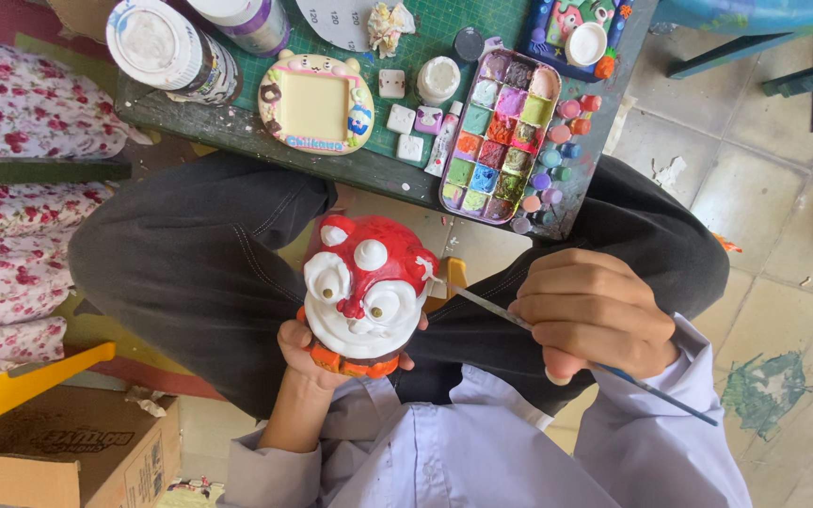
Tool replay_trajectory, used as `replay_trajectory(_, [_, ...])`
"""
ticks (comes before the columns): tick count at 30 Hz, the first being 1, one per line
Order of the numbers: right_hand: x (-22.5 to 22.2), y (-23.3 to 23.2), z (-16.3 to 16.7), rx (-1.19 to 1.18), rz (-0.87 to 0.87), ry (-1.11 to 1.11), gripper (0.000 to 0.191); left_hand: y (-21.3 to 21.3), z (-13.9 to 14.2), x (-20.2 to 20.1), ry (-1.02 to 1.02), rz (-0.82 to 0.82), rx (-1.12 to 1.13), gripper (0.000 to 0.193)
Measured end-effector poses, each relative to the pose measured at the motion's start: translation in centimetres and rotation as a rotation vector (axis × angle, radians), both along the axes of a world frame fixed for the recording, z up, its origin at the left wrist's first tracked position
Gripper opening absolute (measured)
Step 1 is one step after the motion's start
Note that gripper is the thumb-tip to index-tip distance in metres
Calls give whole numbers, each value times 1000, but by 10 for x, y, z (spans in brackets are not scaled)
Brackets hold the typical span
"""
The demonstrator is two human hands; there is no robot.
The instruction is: The person sits on the floor holding a plaster figurine and paints its details with a small brush, dipping the brush into a watercolor palette on a low table. They wipe the brush, set the figurine on the table, and handle a small plaster piece before picking the figurine up again.
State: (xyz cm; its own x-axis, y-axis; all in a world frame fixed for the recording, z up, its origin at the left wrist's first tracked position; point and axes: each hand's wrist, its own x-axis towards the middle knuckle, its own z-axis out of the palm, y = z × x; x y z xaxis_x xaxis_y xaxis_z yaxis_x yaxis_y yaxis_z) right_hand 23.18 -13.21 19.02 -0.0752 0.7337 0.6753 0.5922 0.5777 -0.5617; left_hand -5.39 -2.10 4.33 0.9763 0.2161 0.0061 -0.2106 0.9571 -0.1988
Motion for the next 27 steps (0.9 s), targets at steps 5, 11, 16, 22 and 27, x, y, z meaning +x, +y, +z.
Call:
replay_trajectory(5, [0,-1,0,-43,39,-50,40,-1,-1,-1,16,-5,-9,86])
replay_trajectory(11, [0,-3,0,-45,-31,-96,36,-1,-1,-3,45,3,-19,86])
replay_trajectory(16, [2,-2,1,-35,31,-58,40,-1,-1,-2,39,-4,-23,87])
replay_trajectory(22, [2,-3,0,-5,-8,-78,43,0,-2,-2,27,0,-10,85])
replay_trajectory(27, [2,-2,-1,13,-13,-73,44,0,-2,-2,6,4,-4,83])
